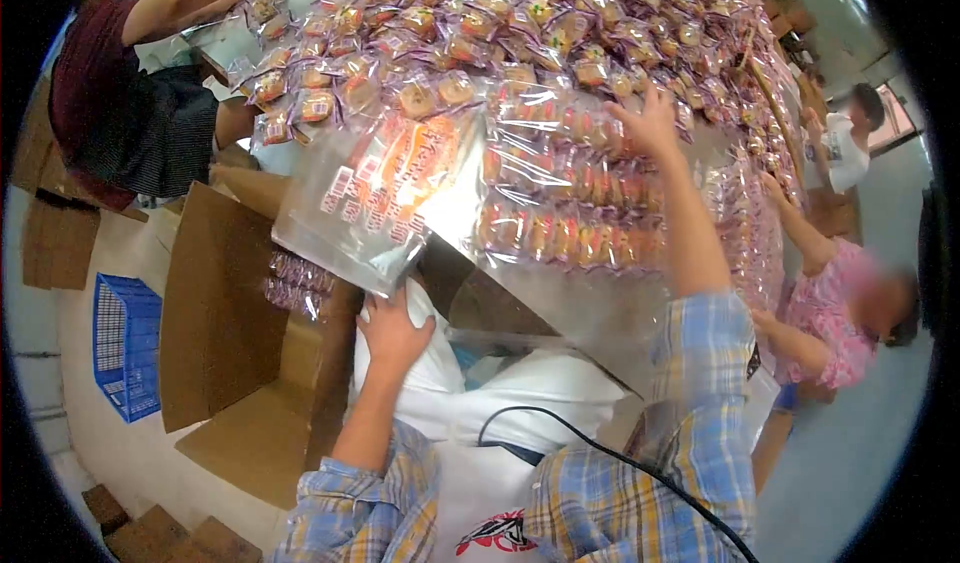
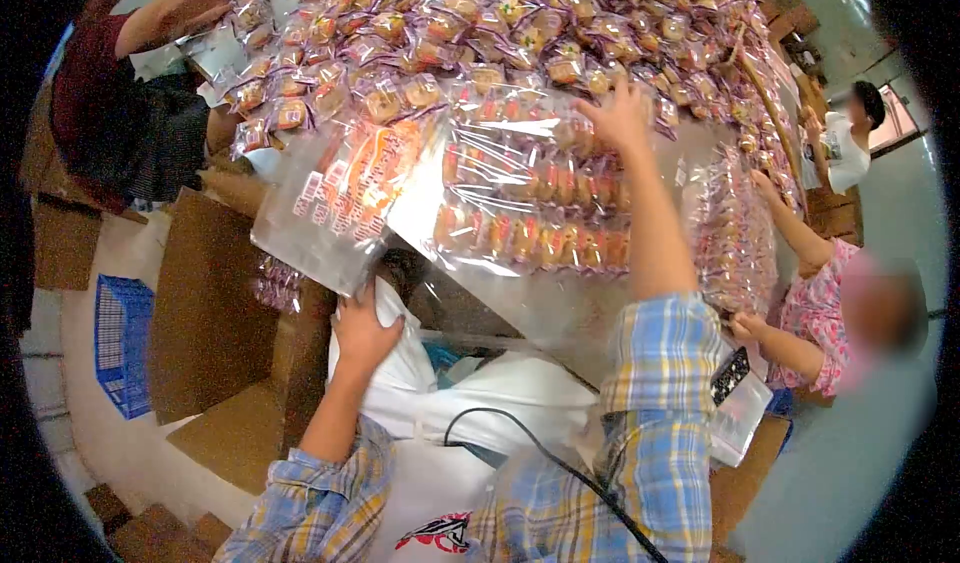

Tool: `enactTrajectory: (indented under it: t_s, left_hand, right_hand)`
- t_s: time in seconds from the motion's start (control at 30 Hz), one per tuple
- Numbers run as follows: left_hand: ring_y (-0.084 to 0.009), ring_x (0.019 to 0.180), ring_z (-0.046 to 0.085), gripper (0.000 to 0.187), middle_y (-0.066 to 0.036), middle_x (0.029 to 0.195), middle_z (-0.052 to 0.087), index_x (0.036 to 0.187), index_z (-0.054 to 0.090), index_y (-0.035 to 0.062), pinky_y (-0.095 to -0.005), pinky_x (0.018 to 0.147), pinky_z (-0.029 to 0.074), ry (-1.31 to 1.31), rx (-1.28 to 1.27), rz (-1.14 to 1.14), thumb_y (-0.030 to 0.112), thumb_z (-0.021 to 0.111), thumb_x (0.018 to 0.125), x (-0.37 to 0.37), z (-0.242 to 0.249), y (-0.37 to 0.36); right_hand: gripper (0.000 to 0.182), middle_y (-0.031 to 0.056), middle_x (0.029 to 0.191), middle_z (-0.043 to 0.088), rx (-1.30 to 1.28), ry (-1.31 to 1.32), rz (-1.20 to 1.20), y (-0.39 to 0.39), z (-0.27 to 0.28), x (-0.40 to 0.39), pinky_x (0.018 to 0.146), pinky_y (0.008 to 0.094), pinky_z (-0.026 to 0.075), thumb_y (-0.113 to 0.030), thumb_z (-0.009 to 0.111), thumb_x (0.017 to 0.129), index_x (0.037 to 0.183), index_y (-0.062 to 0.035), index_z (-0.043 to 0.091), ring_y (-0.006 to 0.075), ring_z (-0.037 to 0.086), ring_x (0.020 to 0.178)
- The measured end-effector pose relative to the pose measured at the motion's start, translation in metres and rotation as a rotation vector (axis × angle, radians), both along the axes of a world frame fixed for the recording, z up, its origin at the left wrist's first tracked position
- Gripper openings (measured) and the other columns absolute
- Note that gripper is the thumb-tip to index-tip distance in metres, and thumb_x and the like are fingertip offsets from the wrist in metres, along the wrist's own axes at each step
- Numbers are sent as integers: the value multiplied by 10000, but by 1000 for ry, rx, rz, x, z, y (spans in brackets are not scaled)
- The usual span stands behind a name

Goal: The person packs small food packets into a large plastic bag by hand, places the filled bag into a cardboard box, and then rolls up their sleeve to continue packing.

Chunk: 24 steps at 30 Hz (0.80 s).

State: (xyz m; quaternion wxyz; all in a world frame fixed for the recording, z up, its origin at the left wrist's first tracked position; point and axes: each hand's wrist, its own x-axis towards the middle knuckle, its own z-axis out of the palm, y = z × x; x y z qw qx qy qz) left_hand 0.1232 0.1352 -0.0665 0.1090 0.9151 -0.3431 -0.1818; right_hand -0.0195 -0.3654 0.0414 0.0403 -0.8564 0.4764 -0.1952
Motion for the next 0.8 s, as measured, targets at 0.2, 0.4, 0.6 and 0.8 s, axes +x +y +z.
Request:
enactTrajectory:
  t_s: [0.2,0.4,0.6,0.8]
  left_hand:
    - [-385,1319,558,833,-188,1392,632,1429,589,79,-485,1132,426,40,-229,78,517,782,748,22,-27,-20]
    - [-378,1368,521,733,-179,1471,578,1448,582,127,-486,1161,394,204,-207,50,534,709,852,28,-42,-39]
    - [-421,1296,569,668,-218,1407,613,1454,569,106,-487,1110,450,167,-114,-39,462,688,901,30,-57,-35]
    - [-458,1245,584,628,-274,1349,624,1407,574,36,-493,1073,471,214,-247,-43,414,683,917,28,-64,-39]
  right_hand:
    - [1348,328,1656,255,169,131,7,-34,3,83,1208,614,318,-893,749,605,1637,-131,333,511,320,1507]
    - [1437,335,1691,48,389,343,-57,-61,-34,129,1227,680,185,-921,738,532,1667,-172,272,572,44,1549]
    - [998,331,1580,315,188,443,-47,-84,-50,120,1165,568,405,-369,868,772,1623,-259,358,550,393,1426]
    - [972,320,1533,403,75,173,-49,-86,-5,97,1098,533,487,-360,875,739,1586,-264,408,469,525,1360]
